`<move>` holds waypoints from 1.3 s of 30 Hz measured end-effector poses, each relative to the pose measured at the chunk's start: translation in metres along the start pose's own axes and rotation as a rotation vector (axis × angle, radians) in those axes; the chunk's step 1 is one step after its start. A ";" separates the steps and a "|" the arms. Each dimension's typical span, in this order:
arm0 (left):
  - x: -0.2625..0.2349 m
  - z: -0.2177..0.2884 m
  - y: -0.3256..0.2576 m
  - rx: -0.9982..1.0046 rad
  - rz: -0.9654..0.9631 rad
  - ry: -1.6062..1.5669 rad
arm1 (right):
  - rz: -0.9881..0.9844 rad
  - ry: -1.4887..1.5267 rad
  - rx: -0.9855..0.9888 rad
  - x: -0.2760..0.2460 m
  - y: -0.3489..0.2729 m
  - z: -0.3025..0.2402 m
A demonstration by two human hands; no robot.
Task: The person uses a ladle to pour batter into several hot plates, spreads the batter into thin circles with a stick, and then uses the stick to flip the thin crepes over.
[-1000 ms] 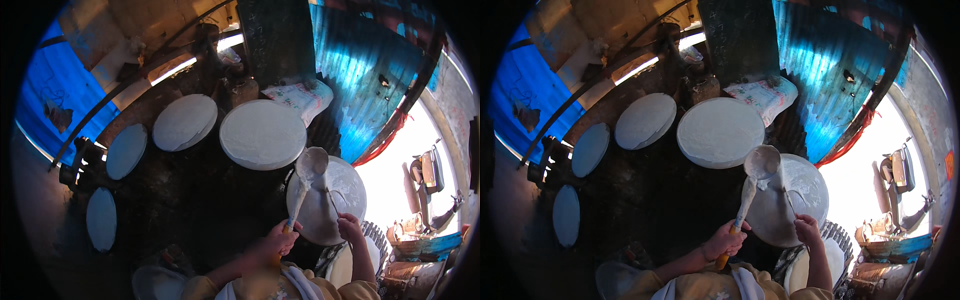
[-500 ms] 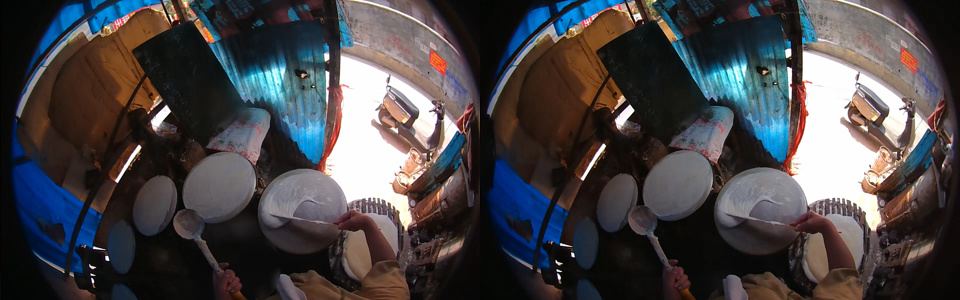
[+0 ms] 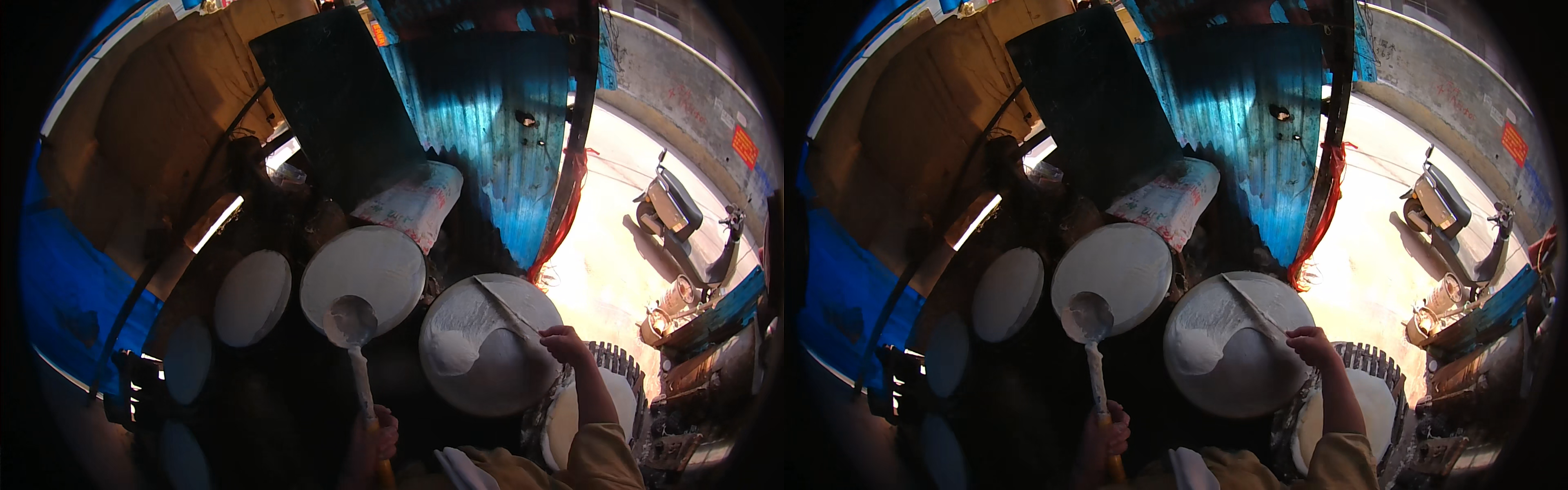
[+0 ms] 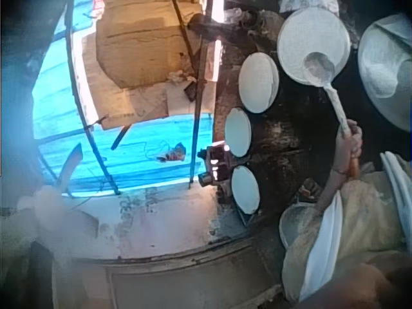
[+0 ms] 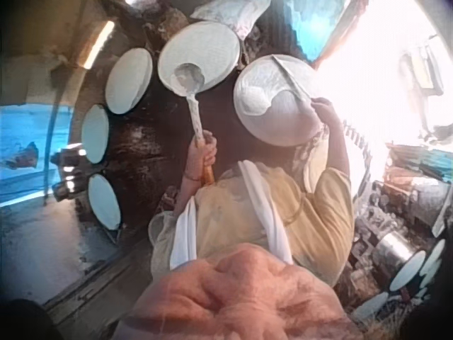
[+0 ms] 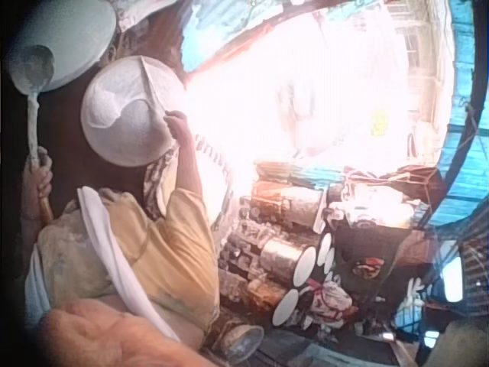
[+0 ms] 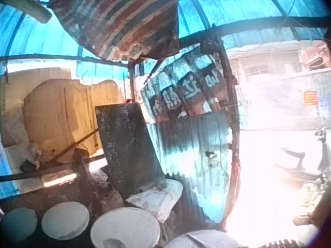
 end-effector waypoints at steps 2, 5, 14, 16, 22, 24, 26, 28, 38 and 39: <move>0.025 0.010 0.004 -0.021 0.031 -0.013 | -0.200 -0.124 0.065 0.043 -0.001 -0.007; 0.024 0.011 -0.006 -0.154 0.133 -0.147 | -0.394 -0.157 0.230 0.031 -0.023 0.019; 0.016 -0.027 0.003 -0.124 0.084 -0.043 | -0.199 -0.195 0.048 0.016 -0.015 0.006; 0.017 -0.025 -0.003 -0.152 0.100 -0.034 | -0.269 -0.251 0.084 0.023 -0.033 0.029; -0.007 -0.030 -0.024 -0.133 0.146 -0.028 | -0.280 0.271 -0.099 0.089 -0.117 0.055; -0.007 -0.025 -0.034 -0.086 0.188 -0.046 | -0.243 0.474 -0.188 0.164 -0.125 0.046; -0.016 -0.024 -0.044 -0.045 0.206 -0.065 | -0.135 0.501 -0.268 0.233 -0.108 0.055; -0.028 -0.025 -0.057 -0.002 0.216 -0.045 | -0.014 0.440 -0.253 0.297 -0.088 0.073; -0.112 -0.028 -0.152 0.072 0.277 -0.222 | 0.330 0.322 0.073 0.215 -0.148 0.154; -0.114 -0.028 -0.155 0.073 0.264 -0.212 | 0.378 0.329 0.053 0.205 -0.147 0.154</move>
Point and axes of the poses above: each hand's wrist, its own y-axis towards the middle knuckle, its own x-axis out of the palm, z = x × y, the point moved 2 cm from there along y, towards the middle knuckle, and after that the axes turned 3 degrees about z, right-handed, at the moved point
